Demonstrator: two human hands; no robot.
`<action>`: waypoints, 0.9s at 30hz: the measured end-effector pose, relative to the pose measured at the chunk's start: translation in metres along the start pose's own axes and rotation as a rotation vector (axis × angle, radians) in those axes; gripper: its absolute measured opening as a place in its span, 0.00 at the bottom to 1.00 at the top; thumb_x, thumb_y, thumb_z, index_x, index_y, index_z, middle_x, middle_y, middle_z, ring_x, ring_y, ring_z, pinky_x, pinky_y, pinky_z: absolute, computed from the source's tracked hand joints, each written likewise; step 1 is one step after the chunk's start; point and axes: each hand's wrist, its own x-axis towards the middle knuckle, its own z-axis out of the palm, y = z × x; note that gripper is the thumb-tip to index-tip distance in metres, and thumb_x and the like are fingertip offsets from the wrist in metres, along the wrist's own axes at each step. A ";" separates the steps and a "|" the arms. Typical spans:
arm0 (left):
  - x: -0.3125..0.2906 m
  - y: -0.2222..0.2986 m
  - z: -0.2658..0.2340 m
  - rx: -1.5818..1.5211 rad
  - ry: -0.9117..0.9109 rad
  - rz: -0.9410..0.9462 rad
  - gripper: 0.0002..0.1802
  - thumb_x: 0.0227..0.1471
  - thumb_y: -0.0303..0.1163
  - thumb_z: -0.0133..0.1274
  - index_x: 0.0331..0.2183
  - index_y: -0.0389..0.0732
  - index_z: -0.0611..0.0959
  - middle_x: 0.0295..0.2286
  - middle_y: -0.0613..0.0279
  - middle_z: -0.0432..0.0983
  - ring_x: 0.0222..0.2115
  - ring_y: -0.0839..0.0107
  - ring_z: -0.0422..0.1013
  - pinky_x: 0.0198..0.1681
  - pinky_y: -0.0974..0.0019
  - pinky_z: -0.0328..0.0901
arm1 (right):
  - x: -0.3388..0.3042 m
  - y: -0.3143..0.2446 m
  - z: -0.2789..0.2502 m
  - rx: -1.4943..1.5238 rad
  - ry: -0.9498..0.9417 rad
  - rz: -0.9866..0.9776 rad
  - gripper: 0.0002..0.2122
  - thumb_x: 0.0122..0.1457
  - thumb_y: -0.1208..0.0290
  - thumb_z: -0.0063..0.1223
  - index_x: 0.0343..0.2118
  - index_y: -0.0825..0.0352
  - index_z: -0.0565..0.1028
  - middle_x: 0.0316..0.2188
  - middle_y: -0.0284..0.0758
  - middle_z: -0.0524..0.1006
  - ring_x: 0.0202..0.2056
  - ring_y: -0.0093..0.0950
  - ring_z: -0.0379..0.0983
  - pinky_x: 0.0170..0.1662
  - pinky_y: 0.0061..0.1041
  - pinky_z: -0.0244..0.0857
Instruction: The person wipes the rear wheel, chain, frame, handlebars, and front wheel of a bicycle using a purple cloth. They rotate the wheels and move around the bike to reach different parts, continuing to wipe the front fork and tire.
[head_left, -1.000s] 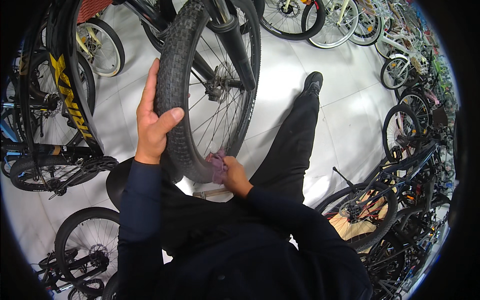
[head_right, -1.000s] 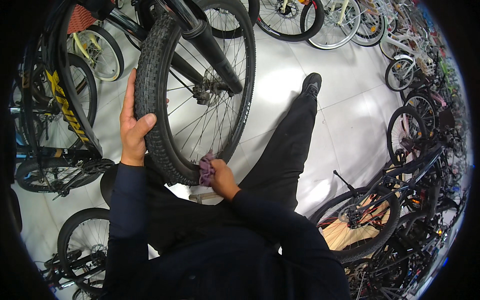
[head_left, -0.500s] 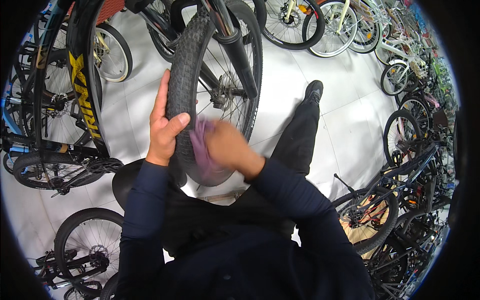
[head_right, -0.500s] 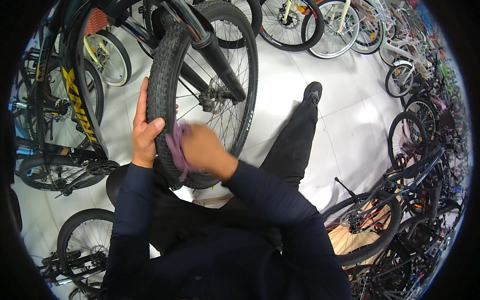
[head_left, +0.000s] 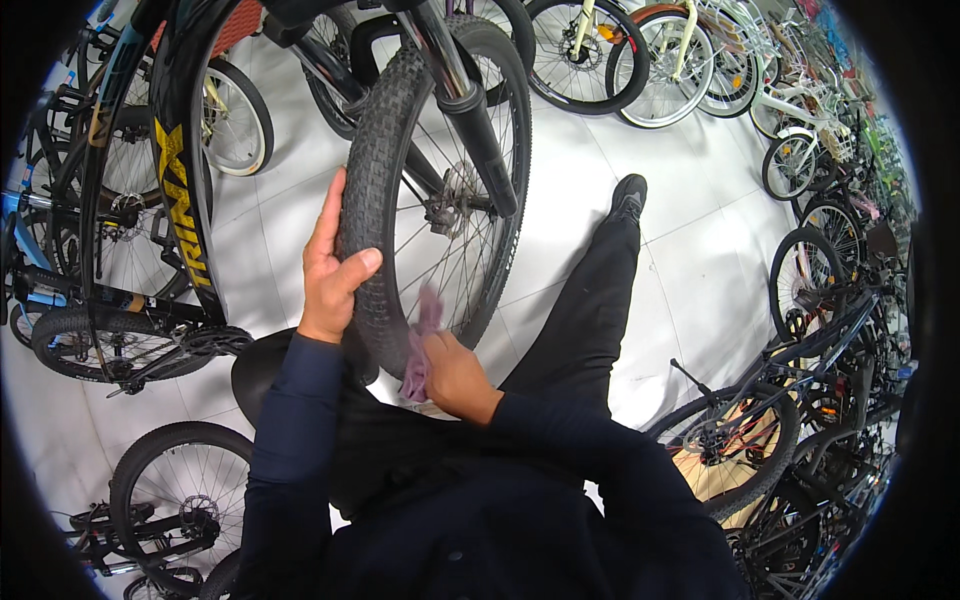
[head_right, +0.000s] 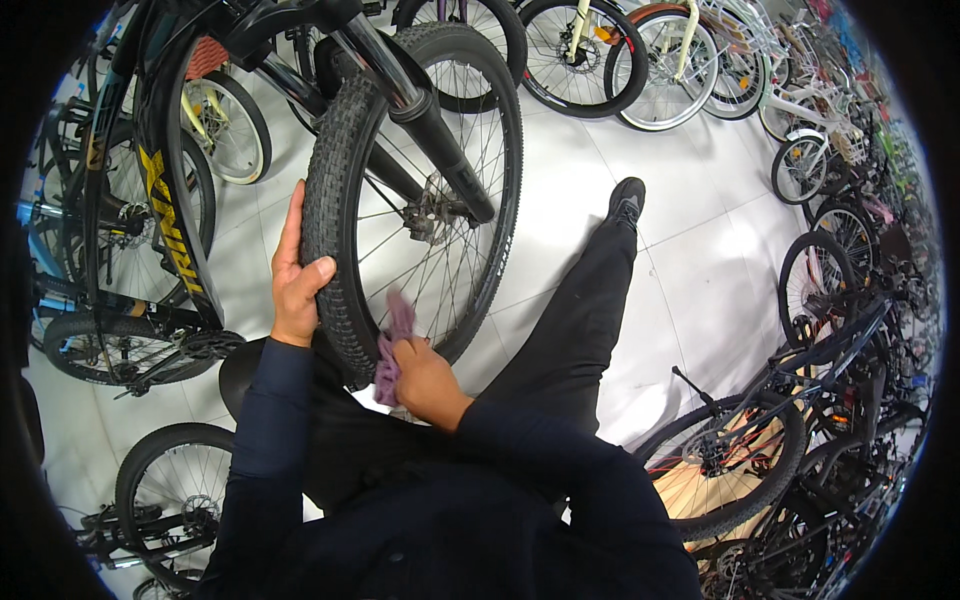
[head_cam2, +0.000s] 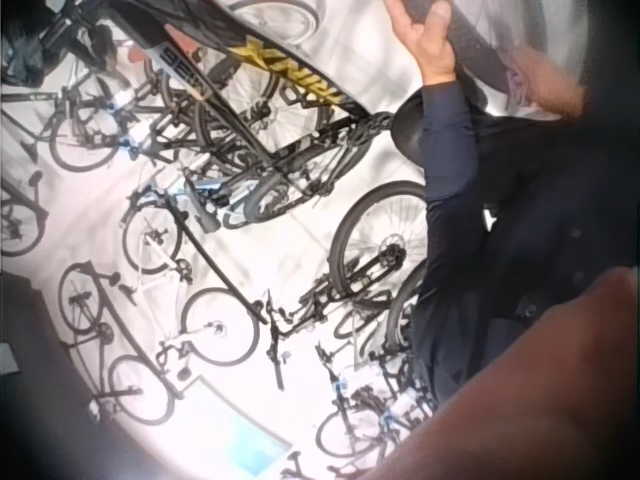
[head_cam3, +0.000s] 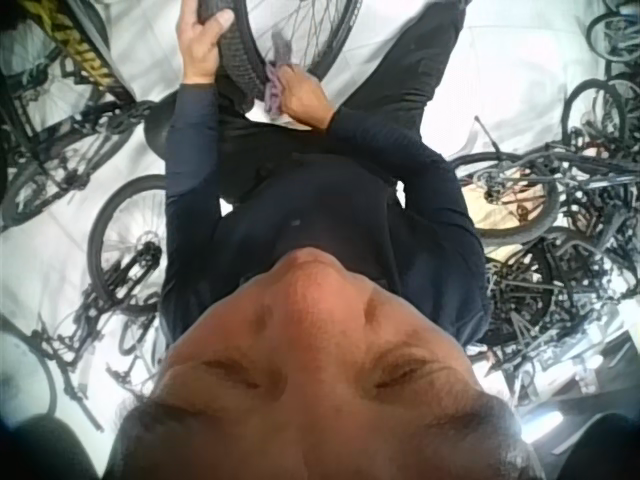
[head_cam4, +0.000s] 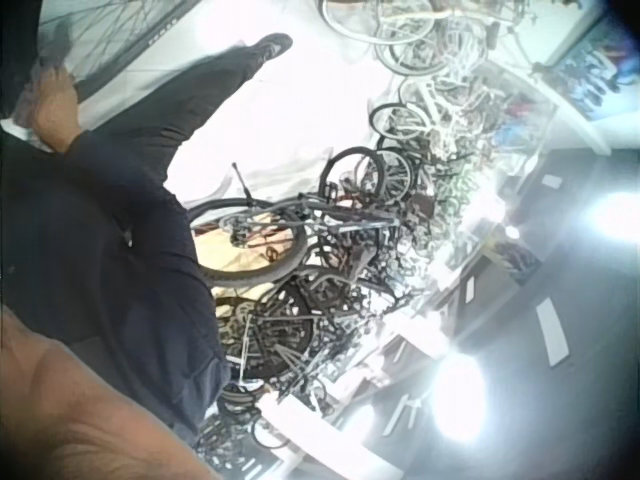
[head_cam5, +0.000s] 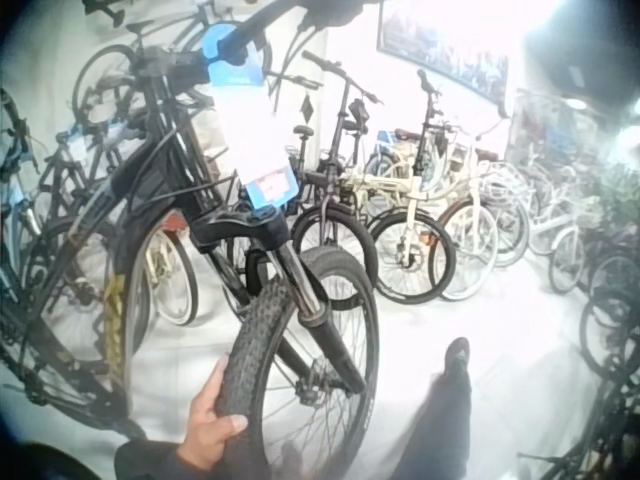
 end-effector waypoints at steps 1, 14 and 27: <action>0.000 0.000 0.000 -0.008 -0.010 -0.007 0.52 0.48 0.28 0.58 0.71 0.34 0.53 0.64 0.54 0.64 0.60 0.68 0.65 0.65 0.66 0.56 | -0.002 0.018 0.004 -0.016 0.003 0.026 0.15 0.59 0.77 0.49 0.50 0.69 0.74 0.35 0.48 0.75 0.36 0.52 0.73 0.38 0.48 0.68; 0.003 0.001 0.007 -0.019 0.003 0.002 0.54 0.48 0.28 0.60 0.71 0.35 0.53 0.64 0.54 0.63 0.61 0.69 0.64 0.65 0.67 0.56 | 0.100 0.032 -0.042 0.124 0.515 0.284 0.11 0.58 0.79 0.54 0.45 0.71 0.73 0.40 0.53 0.76 0.42 0.53 0.73 0.46 0.47 0.66; 0.004 -0.001 0.008 -0.051 -0.008 0.016 0.54 0.48 0.29 0.61 0.71 0.35 0.53 0.64 0.54 0.63 0.61 0.69 0.64 0.65 0.67 0.56 | 0.123 0.131 -0.056 0.271 0.623 0.489 0.12 0.58 0.78 0.43 0.43 0.70 0.77 0.34 0.45 0.82 0.37 0.39 0.80 0.42 0.35 0.72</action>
